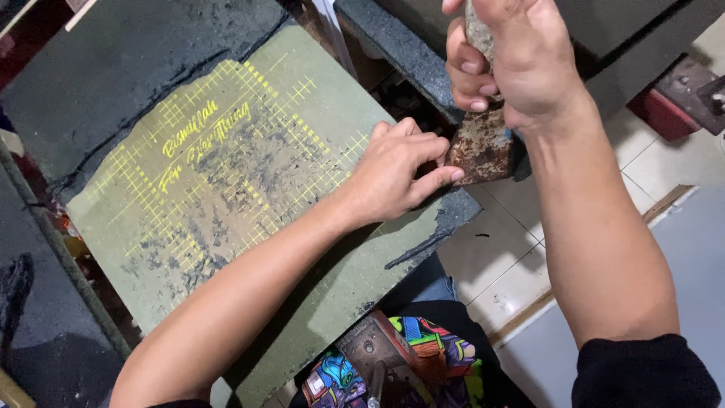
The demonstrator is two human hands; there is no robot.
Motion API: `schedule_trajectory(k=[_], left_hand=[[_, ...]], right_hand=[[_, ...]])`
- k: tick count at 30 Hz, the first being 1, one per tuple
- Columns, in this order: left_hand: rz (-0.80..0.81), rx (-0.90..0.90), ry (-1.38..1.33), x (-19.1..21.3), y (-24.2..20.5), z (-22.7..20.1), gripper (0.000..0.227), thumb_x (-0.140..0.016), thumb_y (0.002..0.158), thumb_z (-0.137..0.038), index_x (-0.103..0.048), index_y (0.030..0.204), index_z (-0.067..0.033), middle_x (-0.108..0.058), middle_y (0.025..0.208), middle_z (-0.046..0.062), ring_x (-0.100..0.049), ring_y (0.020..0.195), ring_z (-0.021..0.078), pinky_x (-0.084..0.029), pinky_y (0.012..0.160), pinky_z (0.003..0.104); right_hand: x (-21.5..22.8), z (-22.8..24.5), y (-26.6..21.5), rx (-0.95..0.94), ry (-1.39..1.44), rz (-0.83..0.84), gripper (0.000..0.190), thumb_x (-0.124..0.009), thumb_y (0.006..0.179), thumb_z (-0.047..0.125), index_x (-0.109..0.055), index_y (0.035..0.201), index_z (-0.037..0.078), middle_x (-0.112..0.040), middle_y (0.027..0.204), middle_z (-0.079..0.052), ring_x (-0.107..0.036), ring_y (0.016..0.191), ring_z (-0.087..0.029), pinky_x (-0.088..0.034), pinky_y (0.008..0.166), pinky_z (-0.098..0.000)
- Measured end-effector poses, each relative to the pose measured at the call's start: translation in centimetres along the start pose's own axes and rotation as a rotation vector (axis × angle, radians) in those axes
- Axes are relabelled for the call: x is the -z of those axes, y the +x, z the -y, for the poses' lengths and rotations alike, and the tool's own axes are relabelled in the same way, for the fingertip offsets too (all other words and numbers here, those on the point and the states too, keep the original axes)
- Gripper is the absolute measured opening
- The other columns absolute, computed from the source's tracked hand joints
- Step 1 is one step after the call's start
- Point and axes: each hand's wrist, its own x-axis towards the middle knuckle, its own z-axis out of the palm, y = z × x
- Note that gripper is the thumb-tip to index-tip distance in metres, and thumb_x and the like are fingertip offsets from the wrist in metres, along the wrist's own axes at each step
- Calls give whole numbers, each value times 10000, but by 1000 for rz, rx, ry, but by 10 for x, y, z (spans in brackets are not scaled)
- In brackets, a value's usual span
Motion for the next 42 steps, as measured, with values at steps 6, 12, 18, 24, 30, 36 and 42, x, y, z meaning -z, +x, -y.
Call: schedule_trajectory(k=[6,12,18,24,30,36,42], left_hand=[[12,-21,34,-2,-1,2,388,-516,1022,-483,-468,787,-178,-608,731,-32,-426,791,196,-297,758,385],[18,-52,42,-1,-8,0,403,-511,1027,-479,-458,776,-169,-568,717,-29,-408,782,183,-299,773,375],[-25,11,-137,5,-6,3,346,-574,994,-459,-497,794,-188,-573,738,-52,-460,851,173,-309,856,373],[12,3,-68,12,-13,5,375,-585,1029,-381,-435,790,-133,-548,739,30,-441,822,227,-386,799,389],[-4,-59,-30,8,-18,6,427,-505,1055,-424,-391,769,-128,-491,724,12,-387,800,205,-372,789,377],[-3,-62,-60,8,-17,6,408,-507,1055,-413,-401,777,-134,-462,717,6,-388,798,200,-377,775,378],[-10,-53,-60,7,-17,6,373,-527,1051,-386,-434,791,-135,-478,736,23,-423,812,221,-378,789,389]], right_hand=[[4,-12,1,27,62,41,490,-640,921,586,-542,1063,128,-384,658,18,-311,455,-66,-291,412,-232],[-2,-6,-5,71,4,72,526,-583,924,663,-534,1066,159,-353,667,-9,-328,442,-82,-308,419,-232],[-6,-2,2,77,-60,11,593,-542,917,666,-551,1079,96,-424,651,3,-399,429,-77,-310,381,-229],[-10,-11,4,112,57,94,507,-555,958,609,-514,1096,123,-393,663,-2,-317,452,-83,-309,424,-252],[-12,-16,-2,137,18,106,608,-617,923,658,-479,1030,75,-391,734,-30,-343,495,-109,-338,459,-264],[-13,-9,-2,115,16,71,495,-574,948,623,-522,1071,147,-385,675,-13,-335,450,-90,-316,426,-251],[-11,-21,3,113,101,62,479,-624,933,593,-566,1065,136,-415,673,5,-346,473,-94,-318,428,-246]])
